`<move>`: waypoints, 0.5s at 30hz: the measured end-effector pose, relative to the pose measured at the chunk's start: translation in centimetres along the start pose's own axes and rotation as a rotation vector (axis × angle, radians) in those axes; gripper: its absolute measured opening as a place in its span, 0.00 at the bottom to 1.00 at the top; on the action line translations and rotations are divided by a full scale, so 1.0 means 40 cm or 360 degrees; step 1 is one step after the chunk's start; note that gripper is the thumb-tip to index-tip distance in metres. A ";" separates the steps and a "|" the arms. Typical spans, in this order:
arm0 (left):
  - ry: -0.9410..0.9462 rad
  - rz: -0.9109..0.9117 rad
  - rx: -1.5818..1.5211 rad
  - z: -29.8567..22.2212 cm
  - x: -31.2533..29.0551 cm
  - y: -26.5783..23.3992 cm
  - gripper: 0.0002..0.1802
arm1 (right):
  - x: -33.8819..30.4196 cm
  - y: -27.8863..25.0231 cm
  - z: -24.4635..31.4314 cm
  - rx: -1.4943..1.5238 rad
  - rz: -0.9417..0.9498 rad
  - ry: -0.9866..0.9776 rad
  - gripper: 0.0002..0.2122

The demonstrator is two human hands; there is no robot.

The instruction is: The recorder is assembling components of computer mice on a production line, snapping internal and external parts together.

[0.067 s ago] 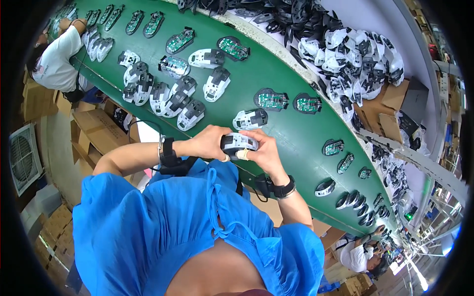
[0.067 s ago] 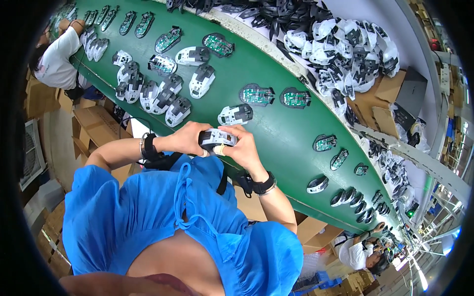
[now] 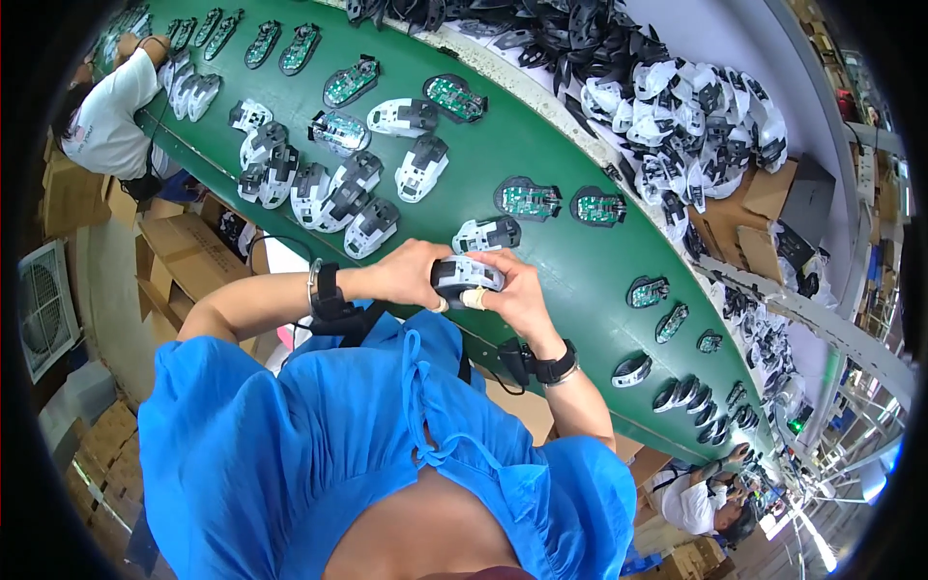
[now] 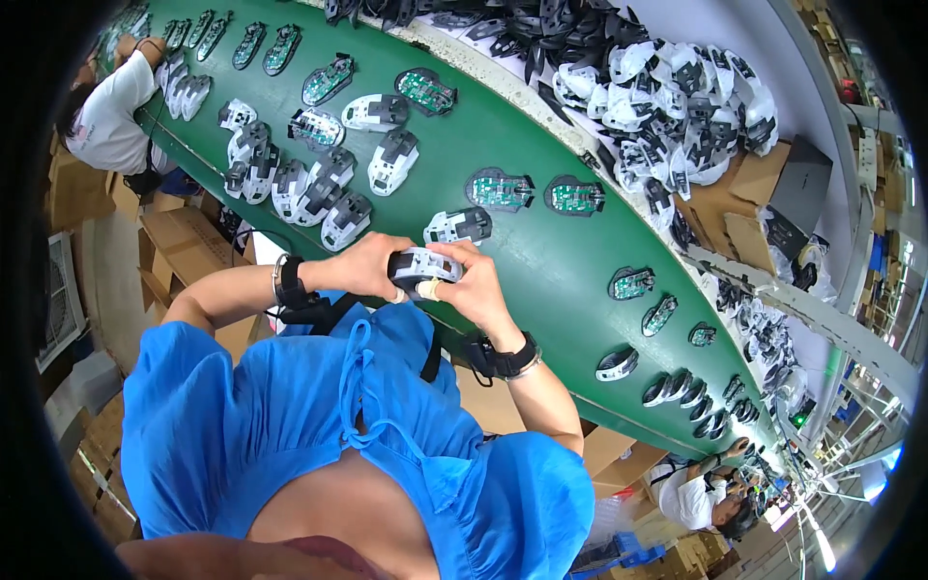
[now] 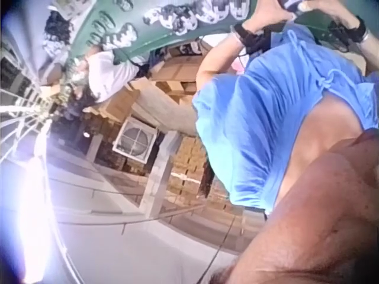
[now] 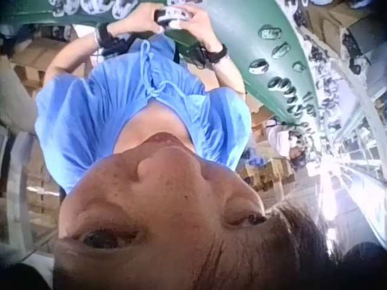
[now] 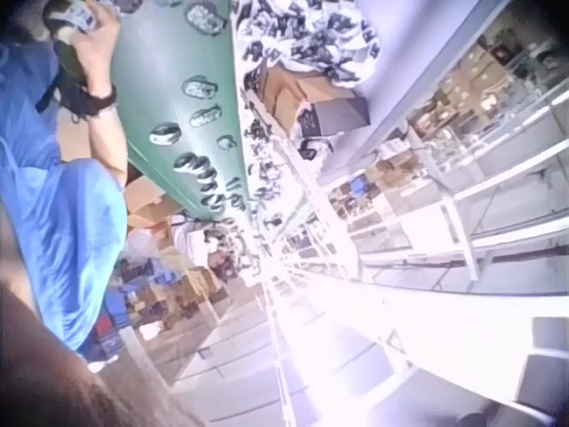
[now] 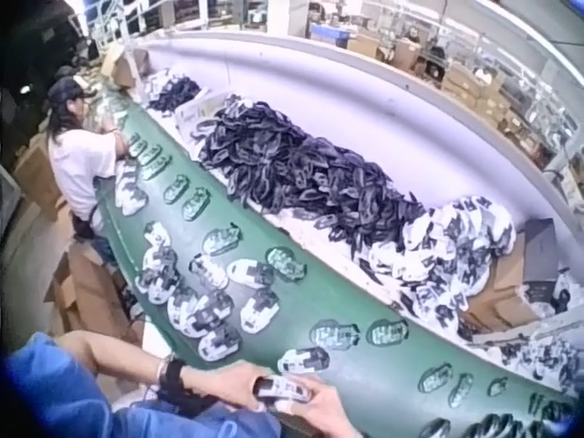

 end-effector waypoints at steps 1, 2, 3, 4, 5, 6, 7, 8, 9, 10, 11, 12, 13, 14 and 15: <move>0.0028 -0.0022 0.0001 -0.001 0.024 -0.012 0.33 | 0.015 -0.009 0.008 -0.0037 -0.0050 -0.0045 0.26; 0.0054 -0.0050 0.0006 -0.003 0.052 -0.031 0.34 | 0.040 -0.014 0.018 -0.0071 -0.0095 -0.0096 0.26; 0.0076 -0.0159 -0.0099 -0.007 0.077 -0.051 0.41 | 0.071 -0.025 0.045 -0.0255 -0.0216 -0.0301 0.26; 0.0383 -0.0466 -0.0252 0.011 0.105 -0.069 0.47 | 0.093 -0.029 0.087 -0.0377 -0.0449 -0.0594 0.25; 0.0065 -0.0541 -0.0672 0.032 0.123 -0.082 0.47 | 0.110 -0.031 0.123 -0.0520 -0.0650 -0.0796 0.26; -0.0263 -0.0606 -0.1088 0.054 0.133 -0.086 0.48 | 0.123 -0.028 0.153 -0.0661 -0.0849 -0.0996 0.27; -0.0548 -0.0472 -0.1908 0.063 0.134 -0.071 0.36 | 0.133 -0.009 0.174 -0.0858 -0.0886 -0.1259 0.28; -0.0628 -0.0046 -0.2511 0.037 0.140 -0.067 0.21 | 0.143 0.017 0.187 -0.1063 -0.0728 -0.1366 0.28; -0.0668 0.0036 -0.2707 0.037 0.152 -0.065 0.19 | 0.150 0.053 0.191 -0.0986 -0.0539 -0.1469 0.26; -0.0705 0.0112 -0.2905 0.035 0.156 -0.062 0.18 | 0.156 0.084 0.197 -0.0903 -0.0339 -0.1570 0.23; -0.0867 -0.0328 -0.2856 0.062 0.157 -0.056 0.17 | 0.176 0.080 0.206 -0.0898 -0.0341 -0.1578 0.23; -0.0862 -0.0337 -0.2852 0.064 0.156 -0.059 0.17 | 0.214 0.066 0.216 -0.0605 -0.0274 -0.1428 0.20; -0.0948 -0.0485 -0.2807 0.080 0.151 -0.069 0.17 | 0.264 0.051 0.220 -0.0311 -0.0197 -0.1270 0.17; -0.1033 -0.0627 -0.2754 0.094 0.147 -0.078 0.17 | 0.336 0.001 0.232 -0.0426 -0.0500 -0.1361 0.12; -0.1021 -0.0646 -0.2740 0.097 0.137 -0.082 0.17 | 0.413 -0.048 0.228 -0.0629 -0.0762 -0.1294 0.15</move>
Point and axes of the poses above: each hand's wrist, its own x-axis towards the middle knuckle, its own y-axis out of the palm, z = x × y, the point moved 5 cm from there along x, towards the middle knuckle, and after that the axes turned 13 degrees about -z, right-handed, at the moved point
